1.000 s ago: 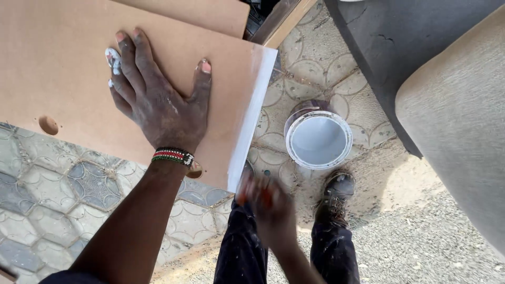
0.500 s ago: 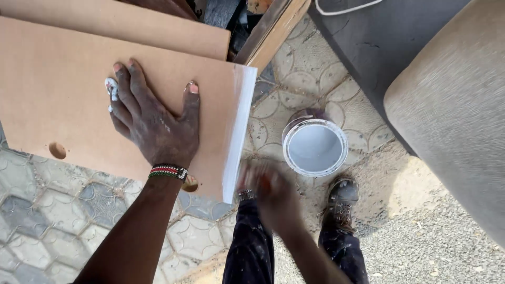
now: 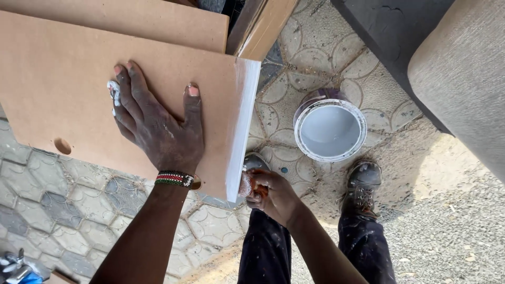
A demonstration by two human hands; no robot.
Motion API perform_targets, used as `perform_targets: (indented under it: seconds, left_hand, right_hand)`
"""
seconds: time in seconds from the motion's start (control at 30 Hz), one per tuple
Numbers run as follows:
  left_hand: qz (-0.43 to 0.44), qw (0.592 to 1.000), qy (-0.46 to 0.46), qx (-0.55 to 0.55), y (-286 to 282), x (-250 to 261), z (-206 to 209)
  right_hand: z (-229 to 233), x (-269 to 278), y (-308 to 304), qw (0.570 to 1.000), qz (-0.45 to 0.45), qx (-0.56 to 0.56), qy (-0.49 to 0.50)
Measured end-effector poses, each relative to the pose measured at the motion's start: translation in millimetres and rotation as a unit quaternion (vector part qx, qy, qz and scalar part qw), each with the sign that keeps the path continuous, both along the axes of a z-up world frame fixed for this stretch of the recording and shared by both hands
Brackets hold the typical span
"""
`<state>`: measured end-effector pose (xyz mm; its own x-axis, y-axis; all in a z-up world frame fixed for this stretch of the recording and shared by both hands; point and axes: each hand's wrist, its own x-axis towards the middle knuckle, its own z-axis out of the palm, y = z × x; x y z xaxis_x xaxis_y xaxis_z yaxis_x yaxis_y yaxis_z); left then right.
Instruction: Applying a white coating to the edges of wooden furniture panels using a sponge
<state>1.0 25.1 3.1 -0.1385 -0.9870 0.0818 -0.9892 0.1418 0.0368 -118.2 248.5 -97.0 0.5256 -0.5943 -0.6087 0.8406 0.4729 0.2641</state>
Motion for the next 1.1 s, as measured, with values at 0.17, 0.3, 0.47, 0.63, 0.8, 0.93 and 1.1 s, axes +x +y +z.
perform_targets:
  seconds: [0.17, 0.3, 0.47, 0.63, 0.8, 0.93, 1.1]
  left_hand:
    - [0.003, 1.000, -0.004, 0.002, -3.8, -1.3, 0.7]
    - [0.002, 1.000, -0.009, 0.006, -3.7, -1.4, 2.5]
    - [0.000, 1.000, -0.001, 0.009, -5.7, -1.2, 1.7]
    - [-0.002, 1.000, -0.004, 0.009, -1.6, -1.2, 3.7]
    - [-0.002, 1.000, 0.005, -0.001, -5.5, -2.1, 2.2]
    - [0.003, 1.000, 0.008, 0.003, -3.4, 0.3, 1.5]
    - [0.001, 1.000, 0.004, -0.011, -2.3, 0.3, -1.2]
  right_hand:
    - [-13.4, -10.7, -64.7, 0.992, 0.107, 0.062, 0.017]
    - [-22.4, -52.3, -133.0, 0.989, 0.083, 0.083, 0.092]
    - [0.5, -141.8, -209.1, 0.983, -0.035, 0.005, 0.182]
    - [51.2, -175.7, -198.4, 0.873, -0.114, -0.155, 0.449]
    - [74.7, -85.3, -104.0, 0.710, 0.126, -0.177, 0.670]
    - [95.1, -7.9, 7.1, 0.834, 0.130, -0.139, 0.519]
    - [93.3, 26.0, 42.8, 0.777, 0.044, -0.086, 0.622]
